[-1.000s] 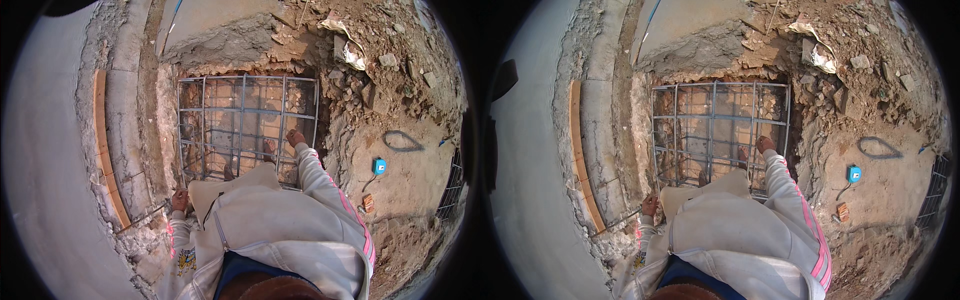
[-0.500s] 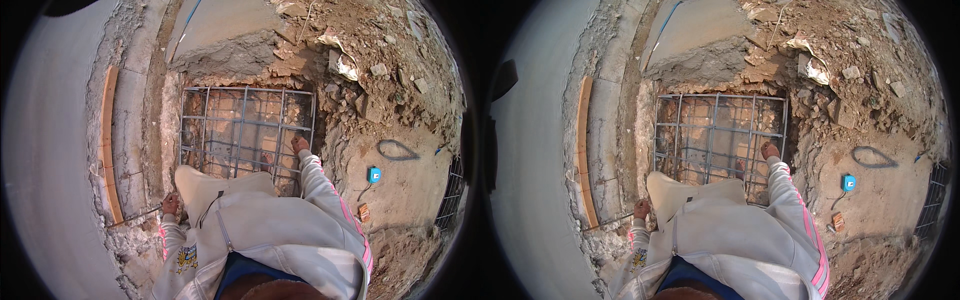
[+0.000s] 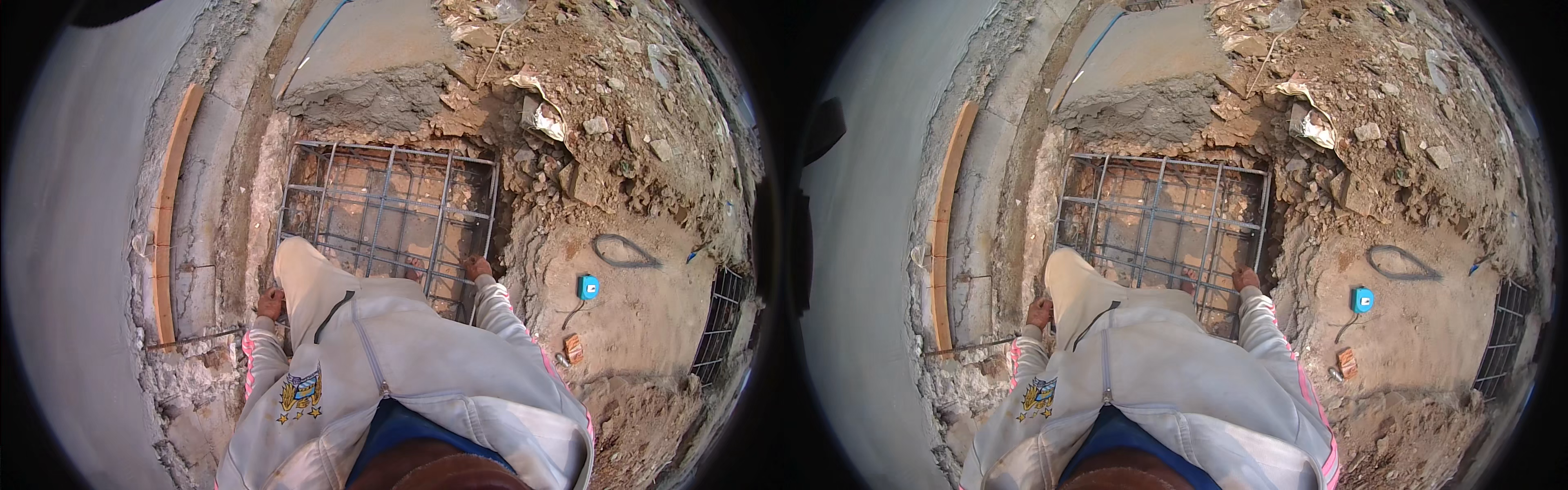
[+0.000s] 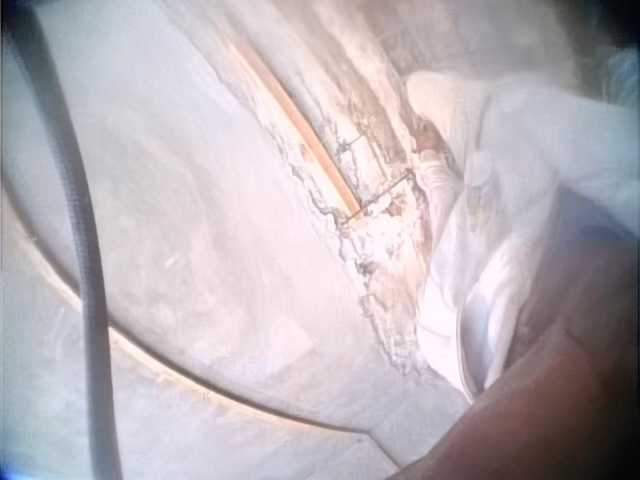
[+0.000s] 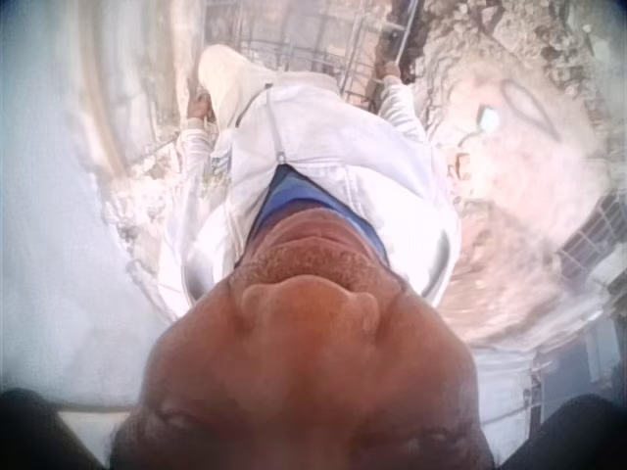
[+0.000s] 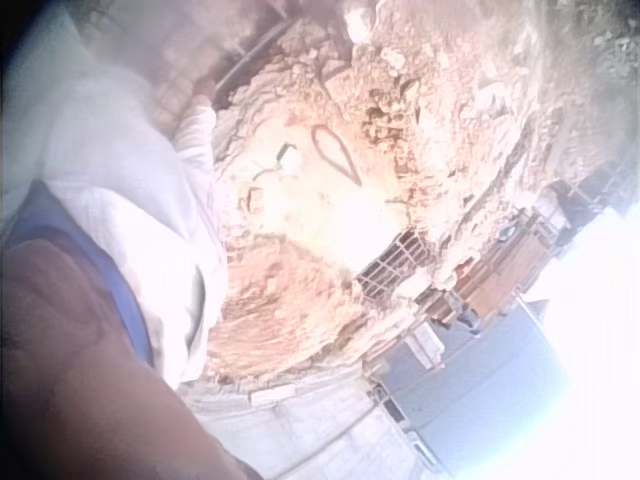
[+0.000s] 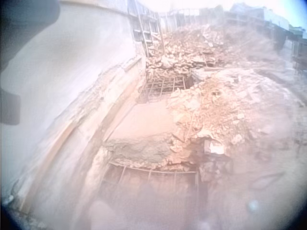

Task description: The person uses a tape measure to check the dimensions of a concrete wall and rebar reinforcement at a construction site.

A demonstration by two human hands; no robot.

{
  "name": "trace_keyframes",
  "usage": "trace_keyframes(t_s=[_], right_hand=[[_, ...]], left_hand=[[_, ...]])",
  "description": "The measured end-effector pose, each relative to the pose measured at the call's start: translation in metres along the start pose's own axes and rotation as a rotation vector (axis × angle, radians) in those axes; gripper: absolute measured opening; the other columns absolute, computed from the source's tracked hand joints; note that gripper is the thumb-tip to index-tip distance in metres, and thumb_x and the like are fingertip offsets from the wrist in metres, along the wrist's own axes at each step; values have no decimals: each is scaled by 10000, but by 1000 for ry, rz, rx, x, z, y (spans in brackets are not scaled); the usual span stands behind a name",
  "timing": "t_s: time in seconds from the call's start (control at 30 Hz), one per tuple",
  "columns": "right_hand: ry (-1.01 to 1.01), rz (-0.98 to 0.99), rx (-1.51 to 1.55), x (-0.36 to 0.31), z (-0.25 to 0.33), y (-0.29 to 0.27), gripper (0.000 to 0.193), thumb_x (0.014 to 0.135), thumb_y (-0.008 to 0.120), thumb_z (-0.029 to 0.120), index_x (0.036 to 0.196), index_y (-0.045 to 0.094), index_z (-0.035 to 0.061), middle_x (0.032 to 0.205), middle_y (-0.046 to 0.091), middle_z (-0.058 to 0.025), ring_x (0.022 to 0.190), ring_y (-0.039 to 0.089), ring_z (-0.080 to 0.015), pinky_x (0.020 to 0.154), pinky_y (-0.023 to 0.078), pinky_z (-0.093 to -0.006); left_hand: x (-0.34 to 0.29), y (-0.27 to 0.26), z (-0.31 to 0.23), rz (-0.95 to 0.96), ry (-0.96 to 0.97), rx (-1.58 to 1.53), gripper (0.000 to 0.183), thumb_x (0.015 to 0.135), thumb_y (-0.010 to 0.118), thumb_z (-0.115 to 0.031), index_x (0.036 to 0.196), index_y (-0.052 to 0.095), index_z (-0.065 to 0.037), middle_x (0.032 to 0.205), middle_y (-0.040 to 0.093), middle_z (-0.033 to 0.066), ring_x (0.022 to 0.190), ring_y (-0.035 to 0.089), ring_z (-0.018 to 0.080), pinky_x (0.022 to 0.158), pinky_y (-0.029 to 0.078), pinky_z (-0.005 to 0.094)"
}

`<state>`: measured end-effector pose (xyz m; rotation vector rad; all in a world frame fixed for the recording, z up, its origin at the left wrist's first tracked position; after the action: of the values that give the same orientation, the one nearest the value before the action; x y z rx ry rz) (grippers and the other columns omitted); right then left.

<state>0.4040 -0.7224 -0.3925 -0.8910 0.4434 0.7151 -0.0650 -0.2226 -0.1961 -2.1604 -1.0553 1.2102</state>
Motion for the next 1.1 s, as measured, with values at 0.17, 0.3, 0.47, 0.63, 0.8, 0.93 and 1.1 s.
trace_keyframes(t_s=[0.17, 0.3, 0.47, 0.63, 0.8, 0.93, 1.1], right_hand=[[-11, -12, -40, -2, -15, -6, 391, 865, 591, 348, 1126, 716, 85, 1155, 683, -248, 1106, 642, -430, 969, 506, -490], [48, -11, -65, 8, -12, 2, 424, 854, 608, 351, 1156, 709, 71, 1160, 681, -258, 1117, 640, -431, 971, 509, -484], [-124, -20, -68, 5, 13, -5, 431, 879, 614, 391, 1142, 712, 64, 1135, 696, -239, 1089, 653, -428, 933, 525, -477], [-136, 39, -121, 23, 16, -2, 395, 855, 656, 356, 1091, 724, 48, 976, 742, -189, 917, 720, -330, 809, 546, -407], [-110, 128, -52, 2, 23, 3, 417, 847, 641, 402, 1083, 725, 69, 962, 740, -179, 920, 718, -314, 805, 540, -415], [-160, 11, -287, 10, 4, 6, 373, 849, 642, 382, 1029, 708, 61, 864, 723, -153, 802, 697, -278, 744, 532, -401], [-149, 88, -50, 44, -57, 45, 193, 857, 656, 268, 920, 689, 89, 729, 654, -69, 643, 654, -206, 563, 521, -358]], left_hand=[[-19, -13, -25, 21, -65, -195, 217, 928, 591, -250, 951, 683, -54, 770, 680, 55, 588, 617, 156, 517, 489, 306], [-28, -24, 18, -67, -146, -370, 257, 986, 568, -283, 984, 676, -51, 824, 703, 70, 583, 625, 154, 501, 498, 312], [-55, -12, 60, -76, 33, -423, 424, 1039, 458, -394, 1124, 690, -49, 987, 738, 91, 847, 694, 201, 751, 566, 361], [-106, 16, 61, -37, -84, -169, 421, 1068, 381, -345, 1143, 668, -46, 1086, 704, 180, 1005, 674, 304, 882, 511, 417], [-90, 6, 200, -74, -180, 148, 408, 1028, 470, -343, 1238, 682, -65, 1180, 725, 137, 1067, 680, 292, 930, 516, 401], [-79, 32, 175, 155, 158, -313, 402, 1003, 514, -345, 1273, 673, -93, 1232, 708, 142, 1129, 666, 319, 951, 511, 420], [-65, 28, 121, -106, 131, -63, 293, 977, 545, -305, 1079, 716, -90, 975, 747, 122, 802, 707, 242, 729, 547, 366]])
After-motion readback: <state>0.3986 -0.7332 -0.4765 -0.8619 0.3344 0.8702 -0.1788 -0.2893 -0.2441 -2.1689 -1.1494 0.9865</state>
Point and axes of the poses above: each hand's wrist, its own x-axis towards the middle knuckle, its own y-axis out of the palm, z = x × y, the point moved 4 cm from there along x, towards the middle knuckle
